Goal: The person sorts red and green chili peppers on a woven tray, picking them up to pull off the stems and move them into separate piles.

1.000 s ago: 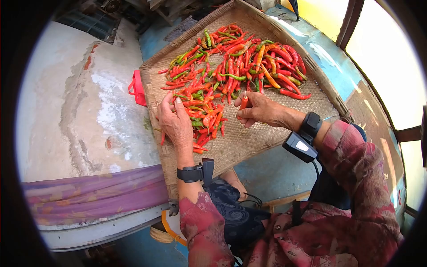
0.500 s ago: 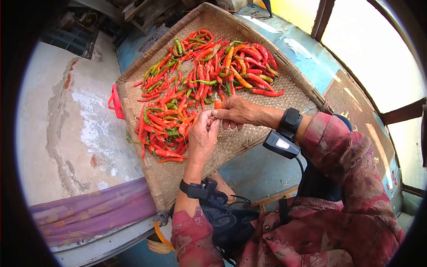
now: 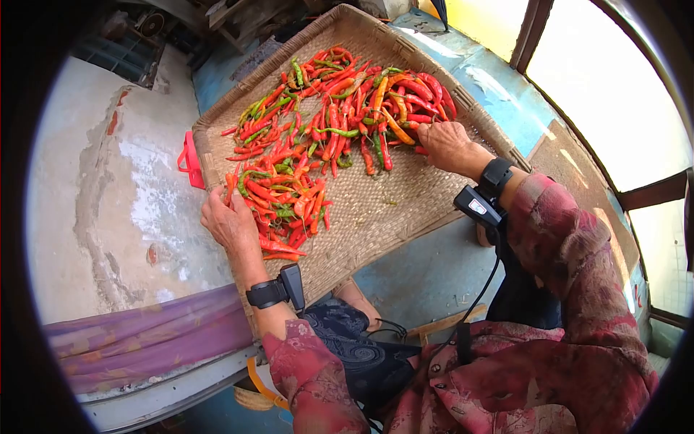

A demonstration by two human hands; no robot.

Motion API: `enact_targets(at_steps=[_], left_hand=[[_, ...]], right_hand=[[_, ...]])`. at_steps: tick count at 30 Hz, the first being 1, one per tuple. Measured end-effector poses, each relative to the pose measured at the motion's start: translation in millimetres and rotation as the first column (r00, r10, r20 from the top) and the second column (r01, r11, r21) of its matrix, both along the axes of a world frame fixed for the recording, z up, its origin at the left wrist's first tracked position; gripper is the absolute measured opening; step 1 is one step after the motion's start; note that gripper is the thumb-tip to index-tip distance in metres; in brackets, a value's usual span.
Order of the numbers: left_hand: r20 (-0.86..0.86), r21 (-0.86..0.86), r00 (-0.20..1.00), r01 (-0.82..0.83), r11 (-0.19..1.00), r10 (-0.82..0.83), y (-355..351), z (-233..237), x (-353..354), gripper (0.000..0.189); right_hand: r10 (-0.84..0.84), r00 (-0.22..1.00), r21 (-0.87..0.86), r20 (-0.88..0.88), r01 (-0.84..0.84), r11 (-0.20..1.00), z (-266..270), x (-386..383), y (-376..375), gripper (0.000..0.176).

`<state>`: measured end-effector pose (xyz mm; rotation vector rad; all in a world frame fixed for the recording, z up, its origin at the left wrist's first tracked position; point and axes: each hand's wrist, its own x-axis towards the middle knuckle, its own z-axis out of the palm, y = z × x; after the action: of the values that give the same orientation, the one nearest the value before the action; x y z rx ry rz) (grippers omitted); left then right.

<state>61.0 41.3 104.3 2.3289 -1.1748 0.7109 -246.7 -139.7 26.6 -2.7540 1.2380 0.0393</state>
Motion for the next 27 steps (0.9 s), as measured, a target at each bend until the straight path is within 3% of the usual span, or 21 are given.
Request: enact_targets(at_steps=[2,4,7,9,11,12,14,15,17,18,19,21,25,27], left_hand=[[-0.048,-0.001,0.998,0.047,0.999,-0.047,-5.5,3.7,-14.2,0.024],[-0.014,0.018,0.968,0.25,0.968,-0.25,-12.4,3.2,-35.0,0.025],[-0.02,0.064,0.928,0.372,0.926,-0.372,-22.2,-10.1,-59.7,0.025],[-0.214,0.09,0.869,0.472,0.877,-0.446,-26.7,-19.5,-81.6,0.024],[-0.41,0.155,0.758,0.607,0.779,-0.508,-27.1,-28.5,-102.0,0.023],[-0.411,0.156,0.755,0.61,0.777,-0.51,-26.8,-35.6,-110.4,0.023],[-0.586,0.124,0.632,0.689,0.714,-0.507,-27.4,-49.9,-121.5,0.023],[-0.587,0.125,0.63,0.692,0.711,-0.51,-28.8,-51.4,-123.1,0.023],[-0.832,0.033,0.444,0.638,0.77,-0.332,-31.6,-54.3,-126.8,0.025],[-0.875,-0.042,0.358,0.615,0.788,-0.325,-32.2,-55.0,-124.8,0.028],[-0.876,-0.04,0.355,0.621,0.783,-0.326,-32.3,-55.2,-123.3,0.028],[-0.952,-0.168,0.117,0.577,0.799,-0.284,-31.5,-54.2,-122.1,0.03],[-0.941,-0.273,0.038,0.503,0.82,-0.337,-29.4,-48.2,-121.3,0.032],[-0.929,-0.332,-0.019,0.484,0.81,-0.37,-30.1,-47.7,-119.7,0.031]], right_hand=[[0.031,0.998,-0.007,0.046,-0.03,1.0,-16.0,3.7,-4.5,0.023],[0.033,0.998,0.022,0.058,-0.035,0.999,-9.9,4.2,-1.5,0.023],[0.016,0.995,0.085,0.101,-0.025,0.996,-6.5,9.3,4.4,0.024],[-0.004,0.992,0.123,0.128,-0.012,0.992,-9.9,14.7,8.8,0.024],[-0.098,0.902,0.373,0.421,-0.073,0.925,-18.0,23.2,13.0,0.029],[-0.137,0.876,0.442,0.462,-0.093,0.892,-6.0,26.8,22.9,0.029],[-0.215,0.827,0.546,0.52,-0.128,0.828,4.1,34.6,41.0,0.032],[-0.241,0.789,0.55,0.565,-0.143,0.823,5.3,38.1,51.6,0.032],[-0.247,0.727,0.56,0.64,-0.221,0.799,14.0,37.2,67.6,0.032],[-0.2,0.695,0.493,0.691,-0.25,0.833,14.1,39.0,73.1,0.035],[-0.236,0.692,0.553,0.682,-0.277,0.786,16.3,37.3,77.4,0.035],[-0.197,0.623,0.484,0.757,-0.332,0.81,15.4,39.6,80.8,0.036],[-0.17,0.604,0.448,0.779,-0.346,0.824,15.5,43.4,74.6,0.036],[-0.255,0.596,0.537,0.761,-0.36,0.763,15.6,47.5,70.1,0.039]])
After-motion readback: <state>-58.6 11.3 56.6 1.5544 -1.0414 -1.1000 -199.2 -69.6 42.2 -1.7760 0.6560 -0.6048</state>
